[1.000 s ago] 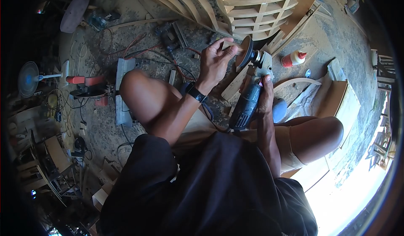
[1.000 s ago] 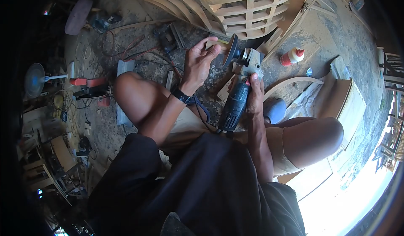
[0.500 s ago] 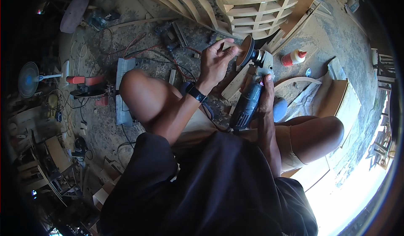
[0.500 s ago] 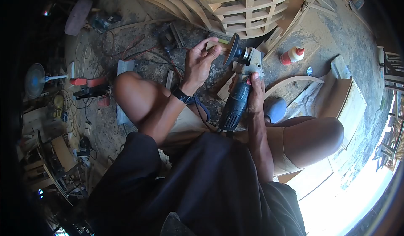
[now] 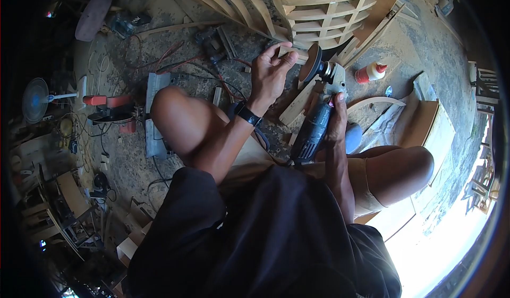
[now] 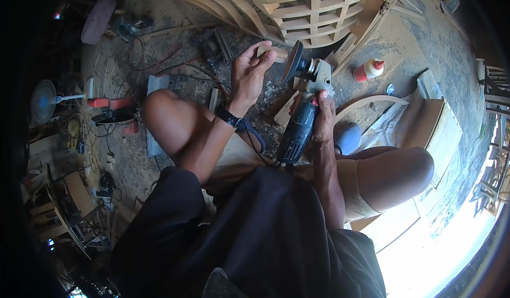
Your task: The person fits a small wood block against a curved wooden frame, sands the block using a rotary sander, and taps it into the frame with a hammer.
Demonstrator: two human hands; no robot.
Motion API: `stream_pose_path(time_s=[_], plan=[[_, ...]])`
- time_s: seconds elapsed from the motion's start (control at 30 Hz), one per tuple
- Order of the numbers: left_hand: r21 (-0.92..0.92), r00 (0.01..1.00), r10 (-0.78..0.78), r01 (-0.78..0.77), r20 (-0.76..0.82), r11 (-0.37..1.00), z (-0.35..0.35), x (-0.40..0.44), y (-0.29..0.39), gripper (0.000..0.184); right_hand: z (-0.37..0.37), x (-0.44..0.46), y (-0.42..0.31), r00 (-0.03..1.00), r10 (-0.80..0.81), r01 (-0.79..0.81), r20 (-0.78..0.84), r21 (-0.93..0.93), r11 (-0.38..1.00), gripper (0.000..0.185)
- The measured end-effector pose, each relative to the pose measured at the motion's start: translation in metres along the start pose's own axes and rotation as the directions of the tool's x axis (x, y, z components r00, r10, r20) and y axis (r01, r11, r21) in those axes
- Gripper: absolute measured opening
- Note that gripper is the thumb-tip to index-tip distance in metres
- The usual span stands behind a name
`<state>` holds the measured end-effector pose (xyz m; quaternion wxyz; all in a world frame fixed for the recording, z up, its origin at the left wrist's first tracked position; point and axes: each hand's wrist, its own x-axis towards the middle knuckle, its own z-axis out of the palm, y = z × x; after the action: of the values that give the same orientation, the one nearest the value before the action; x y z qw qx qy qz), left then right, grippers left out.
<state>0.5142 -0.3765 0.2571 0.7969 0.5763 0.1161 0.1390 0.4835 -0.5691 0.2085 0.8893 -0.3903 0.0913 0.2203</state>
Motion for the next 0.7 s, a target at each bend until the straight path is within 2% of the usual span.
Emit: stream_pose_path(time_s=[0.23, 0.33, 0.53, 0.6, 0.63, 0.7], plan=[[0.08, 1.0, 0.009, -0.008, -0.01, 0.997, -0.003, 0.0, -0.013, 0.032, 0.005, -0.001, 0.0, 1.0, -0.014, 0.015, 0.013, -0.031, 0.999, 0.061], [0.119, 1.0, -0.011, 0.009, 0.017, 0.993, -0.007, 0.0, -0.015, 0.031, 0.003, 0.0, 0.0, 1.0, -0.022, 0.022, -0.001, -0.128, 0.992, 0.071], [0.141, 1.0, -0.024, 0.022, 0.019, 0.99, -0.007, -0.001, -0.016, 0.03, 0.004, -0.001, -0.002, 0.999, -0.043, 0.048, 0.032, -0.152, 0.987, 0.07], [0.151, 1.0, -0.013, 0.009, 0.026, 0.989, -0.007, -0.001, -0.015, 0.029, 0.007, -0.001, -0.004, 0.998, -0.05, 0.054, 0.049, -0.073, 0.996, 0.057], [0.154, 1.0, -0.009, 0.005, 0.028, 0.988, -0.007, -0.001, -0.014, 0.029, 0.009, -0.002, -0.005, 0.998, -0.05, 0.053, 0.049, -0.074, 0.996, 0.057], [0.183, 0.993, -0.114, 0.106, 0.038, 0.977, -0.01, -0.003, -0.011, 0.03, 0.011, -0.003, -0.006, 0.998, -0.06, 0.062, 0.022, -0.095, 0.994, 0.057]])
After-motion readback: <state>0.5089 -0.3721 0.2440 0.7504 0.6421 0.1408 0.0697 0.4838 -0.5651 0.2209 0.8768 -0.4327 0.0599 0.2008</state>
